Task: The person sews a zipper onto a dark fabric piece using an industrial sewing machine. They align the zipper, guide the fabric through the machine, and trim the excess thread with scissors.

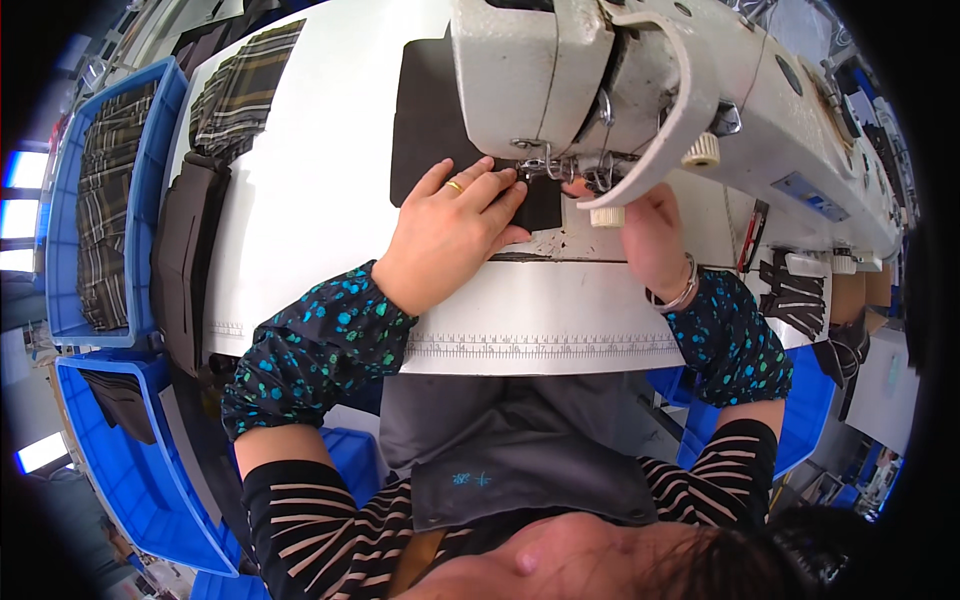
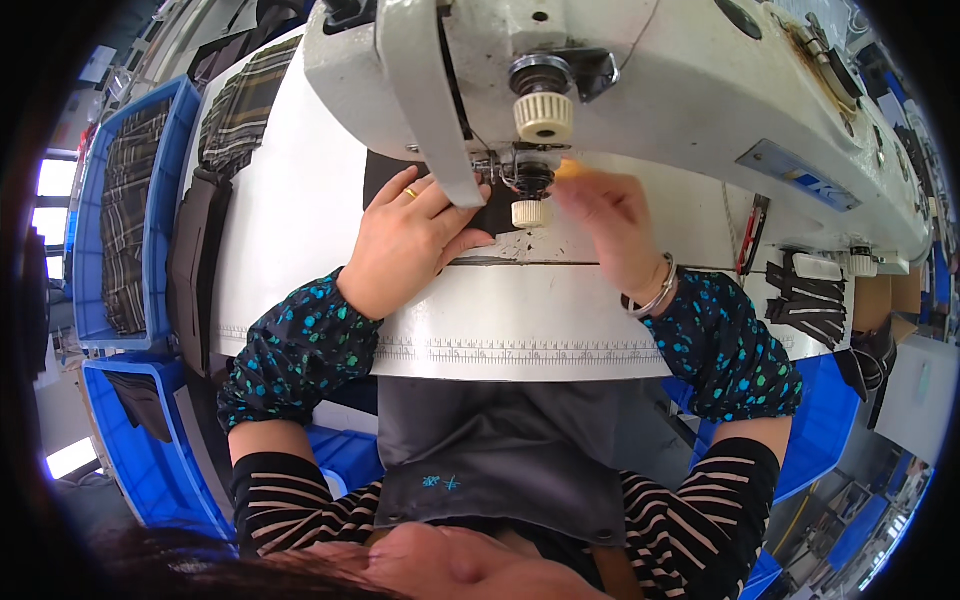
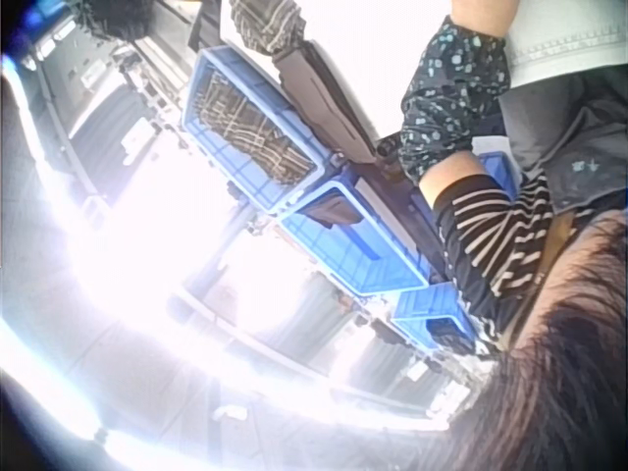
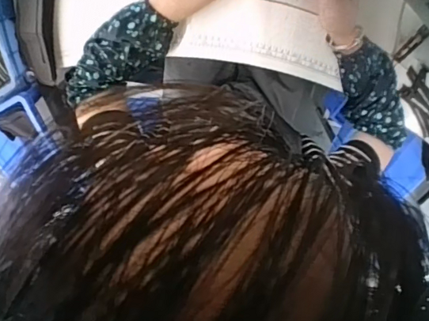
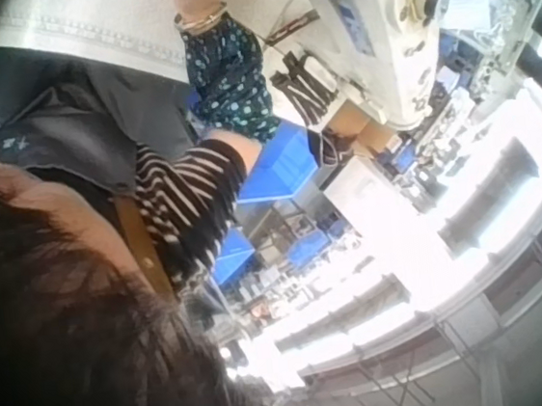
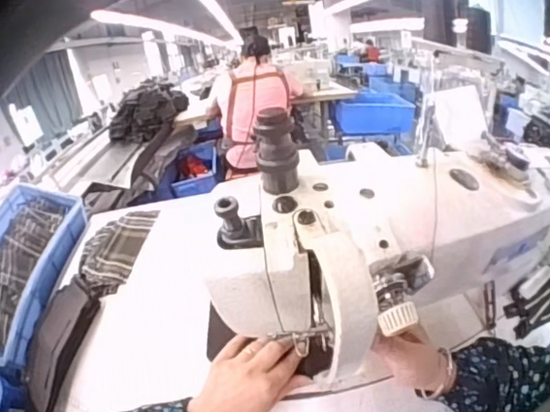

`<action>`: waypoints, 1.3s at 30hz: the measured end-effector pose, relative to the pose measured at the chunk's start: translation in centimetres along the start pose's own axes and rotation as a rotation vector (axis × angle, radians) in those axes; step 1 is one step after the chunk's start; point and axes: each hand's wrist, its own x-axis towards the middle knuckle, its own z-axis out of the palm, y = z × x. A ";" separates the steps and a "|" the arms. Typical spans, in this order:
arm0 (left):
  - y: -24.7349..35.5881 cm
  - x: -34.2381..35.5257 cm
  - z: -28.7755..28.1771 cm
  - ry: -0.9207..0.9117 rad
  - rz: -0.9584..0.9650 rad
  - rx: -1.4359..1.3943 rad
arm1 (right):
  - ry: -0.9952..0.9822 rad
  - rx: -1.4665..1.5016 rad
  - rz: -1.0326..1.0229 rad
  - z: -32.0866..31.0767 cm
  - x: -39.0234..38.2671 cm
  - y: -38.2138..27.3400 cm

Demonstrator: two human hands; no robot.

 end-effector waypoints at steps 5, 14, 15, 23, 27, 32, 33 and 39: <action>0.2 -0.2 -0.1 -0.001 -0.020 0.012 | -0.015 -0.728 -0.240 1.8 0.6 -1.8; 0.0 0.1 0.0 0.022 -0.021 0.016 | -0.070 -1.236 -0.473 3.0 0.2 -2.1; -0.1 0.1 -0.1 0.021 -0.023 0.007 | -0.061 -1.229 -0.473 3.0 0.3 -2.1; -0.2 0.4 -0.4 0.011 -0.028 -0.018 | -0.065 -1.293 -0.504 2.9 0.4 -1.7; -0.3 0.4 -0.4 -0.002 -0.043 -0.029 | -0.090 -1.304 -0.465 2.8 0.5 -1.7; -0.2 0.5 -0.6 -0.005 -0.046 -0.042 | -0.093 -1.303 -0.473 2.8 0.4 -1.6; -0.2 0.5 -0.6 -0.005 -0.045 -0.042 | -0.086 -1.295 -0.482 2.8 0.4 -1.6; -0.5 0.4 -0.3 -0.003 -0.027 -0.032 | -0.092 -1.266 -0.479 2.8 0.5 -1.5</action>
